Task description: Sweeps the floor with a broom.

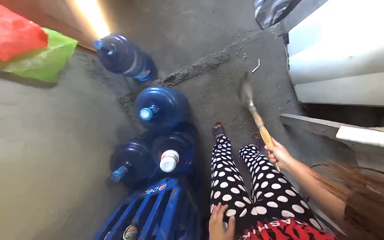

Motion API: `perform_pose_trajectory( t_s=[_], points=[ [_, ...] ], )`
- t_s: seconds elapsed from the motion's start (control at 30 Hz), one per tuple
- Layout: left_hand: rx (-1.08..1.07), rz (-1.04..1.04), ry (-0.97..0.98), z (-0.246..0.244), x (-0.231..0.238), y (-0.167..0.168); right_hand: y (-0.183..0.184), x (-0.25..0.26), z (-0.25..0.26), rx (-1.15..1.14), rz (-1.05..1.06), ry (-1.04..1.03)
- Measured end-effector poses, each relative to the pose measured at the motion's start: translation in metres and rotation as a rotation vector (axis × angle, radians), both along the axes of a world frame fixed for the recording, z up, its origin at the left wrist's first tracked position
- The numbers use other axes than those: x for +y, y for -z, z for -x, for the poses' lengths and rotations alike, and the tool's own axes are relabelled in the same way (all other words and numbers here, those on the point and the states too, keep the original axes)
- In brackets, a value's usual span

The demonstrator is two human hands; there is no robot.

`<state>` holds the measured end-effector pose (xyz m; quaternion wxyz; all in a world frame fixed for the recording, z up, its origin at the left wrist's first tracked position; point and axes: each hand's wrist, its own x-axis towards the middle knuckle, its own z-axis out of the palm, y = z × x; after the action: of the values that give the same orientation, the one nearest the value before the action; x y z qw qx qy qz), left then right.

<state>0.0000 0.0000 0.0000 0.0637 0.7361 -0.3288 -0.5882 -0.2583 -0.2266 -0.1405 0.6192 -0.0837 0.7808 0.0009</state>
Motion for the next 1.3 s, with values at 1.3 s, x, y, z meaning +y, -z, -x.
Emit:
perform_pose_trajectory(
  t_s=[1.3],
  points=[
    [-0.136,-0.144,0.233,0.06,-0.14,0.0,0.087,-0.215,0.116,-0.165,0.055,0.758]
  ],
)
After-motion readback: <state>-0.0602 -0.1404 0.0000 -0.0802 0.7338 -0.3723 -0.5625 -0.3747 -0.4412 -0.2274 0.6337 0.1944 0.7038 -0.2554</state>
